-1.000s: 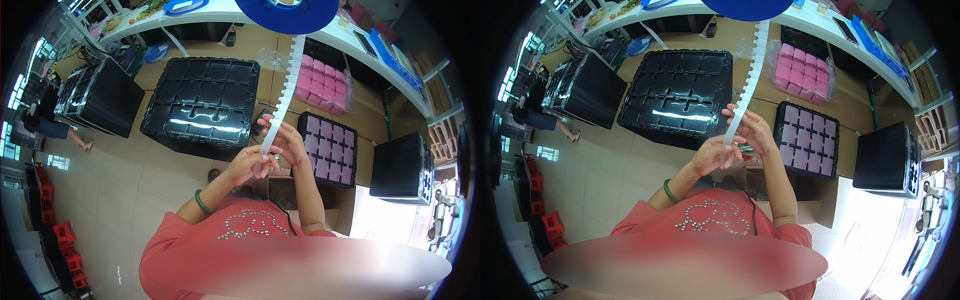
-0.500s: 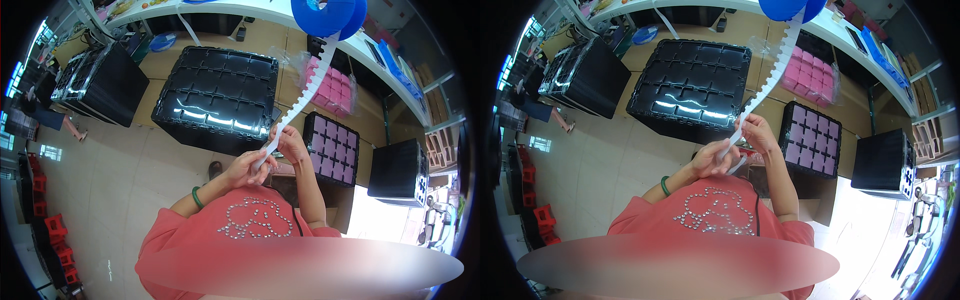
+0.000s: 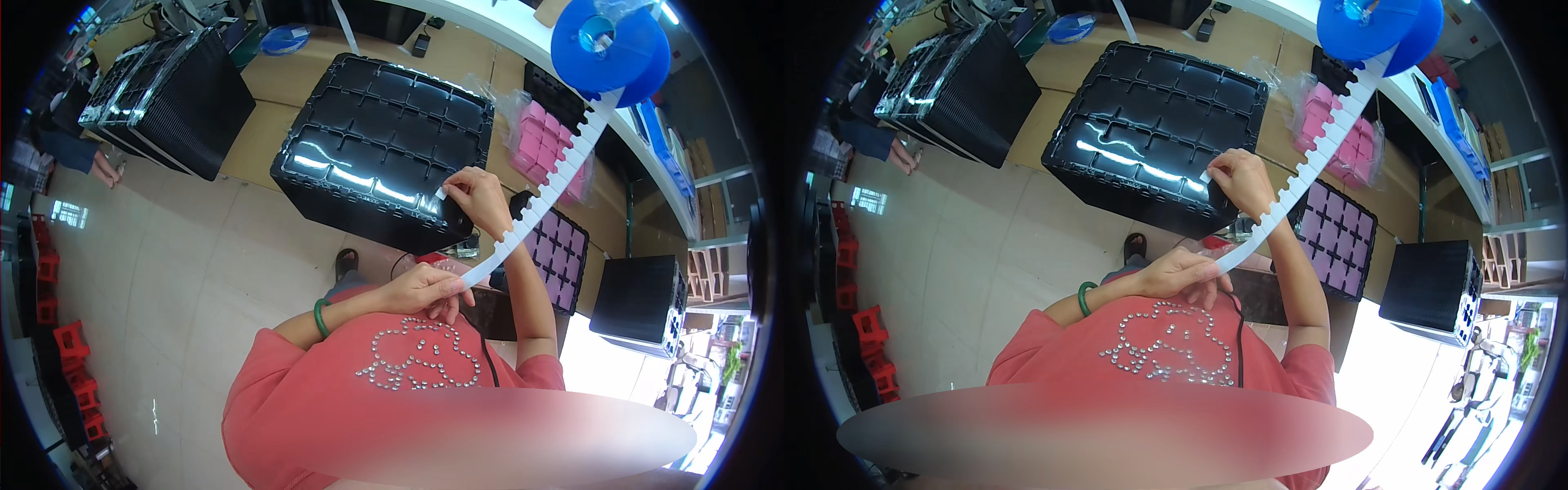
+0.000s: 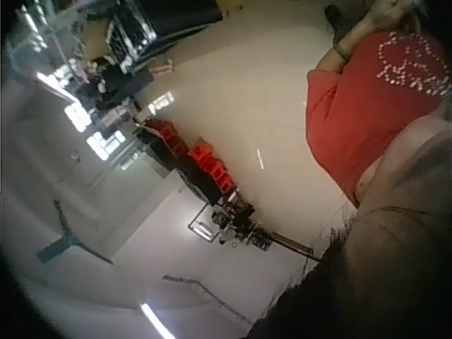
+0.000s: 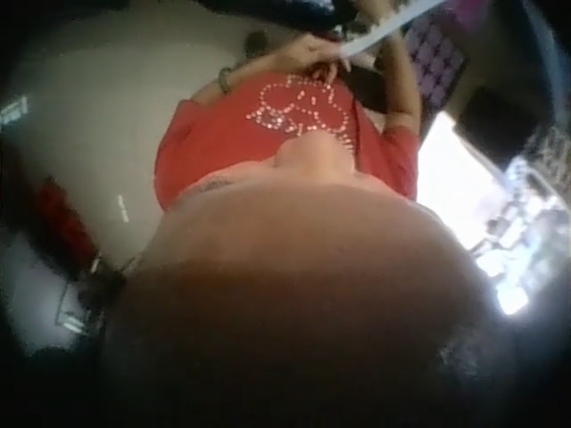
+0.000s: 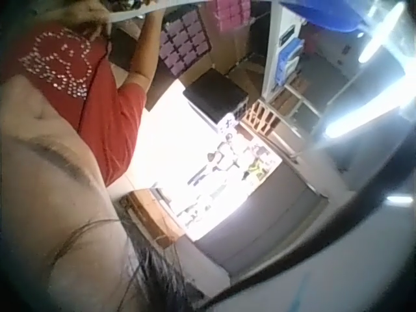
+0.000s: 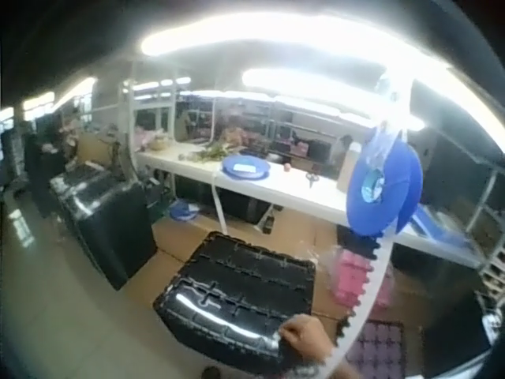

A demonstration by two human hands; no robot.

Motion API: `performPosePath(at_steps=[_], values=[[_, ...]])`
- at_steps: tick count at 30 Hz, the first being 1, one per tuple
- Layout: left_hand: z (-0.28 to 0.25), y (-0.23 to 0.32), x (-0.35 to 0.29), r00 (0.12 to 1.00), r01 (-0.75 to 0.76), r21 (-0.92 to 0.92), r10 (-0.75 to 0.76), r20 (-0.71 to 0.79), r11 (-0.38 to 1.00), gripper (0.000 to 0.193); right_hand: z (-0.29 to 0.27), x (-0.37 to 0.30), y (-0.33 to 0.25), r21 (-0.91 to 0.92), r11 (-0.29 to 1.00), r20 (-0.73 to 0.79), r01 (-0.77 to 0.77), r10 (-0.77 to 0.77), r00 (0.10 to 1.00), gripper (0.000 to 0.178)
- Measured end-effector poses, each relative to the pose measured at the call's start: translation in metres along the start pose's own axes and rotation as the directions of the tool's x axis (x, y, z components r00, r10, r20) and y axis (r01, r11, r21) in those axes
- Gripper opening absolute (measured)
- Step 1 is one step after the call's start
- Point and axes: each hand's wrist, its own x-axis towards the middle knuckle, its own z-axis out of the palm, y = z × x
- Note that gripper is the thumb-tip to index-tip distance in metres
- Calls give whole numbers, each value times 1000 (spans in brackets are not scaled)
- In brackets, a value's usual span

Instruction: The person assembles foam pads and black enclosures into plastic trays by hand, then secures the components in place with tape strips from a tape reel.

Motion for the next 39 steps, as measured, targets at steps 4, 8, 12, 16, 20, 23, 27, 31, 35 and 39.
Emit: performPosePath(at_steps=[4, 8, 12, 16, 20, 23, 27, 31, 35, 39], values=[[-10, 0, -6, 1000, -13, -36, 14, 23, 999, 44, 6, 6, -10, -35, 999, -19, 31, -32, 999, 11], [-19, 4, -11, 999, -14, -53, 16, 36, 998, 43, 1, 14, -17, 0, 997, 46, -79, 79, 996, 12], [-23, 4, -14, 1000, -26, -79, 27, 16, 997, 42, 1, 23, -21, -68, 991, 153, -114, 123, 981, 13], [-29, 4, -17, 998, -51, -61, 53, 18, 997, 42, 16, 18, -20, -325, 910, 61, 256, -250, 966, 8], [-33, 5, -20, 998, -49, -35, 50, 36, 998, 42, 26, 9, -29, -489, 820, 130, 296, -267, 955, 7], [-31, 7, -21, 998, -65, -42, 66, 19, 997, 42, 25, 8, -26, -439, 856, 60, 272, -274, 960, 8], [-28, 7, -18, 999, -37, -37, 38, 31, 999, 43, 18, 6, -25, -267, 931, 29, 248, -250, 968, 6], [-23, 8, -13, 999, -28, -16, 29, 39, 999, 44, 10, -2, -21, -149, 974, -40, 168, -175, 984, 9], [-24, 2, -18, 999, -26, -73, 24, -36, 997, 45, -25, -49, -20, 269, 938, -21, -219, 233, 972, 15], [-26, -3, -24, 994, -49, -162, 32, -108, 986, 46, -58, -161, 10, 288, 725, 383, -625, 512, 769, 16]])
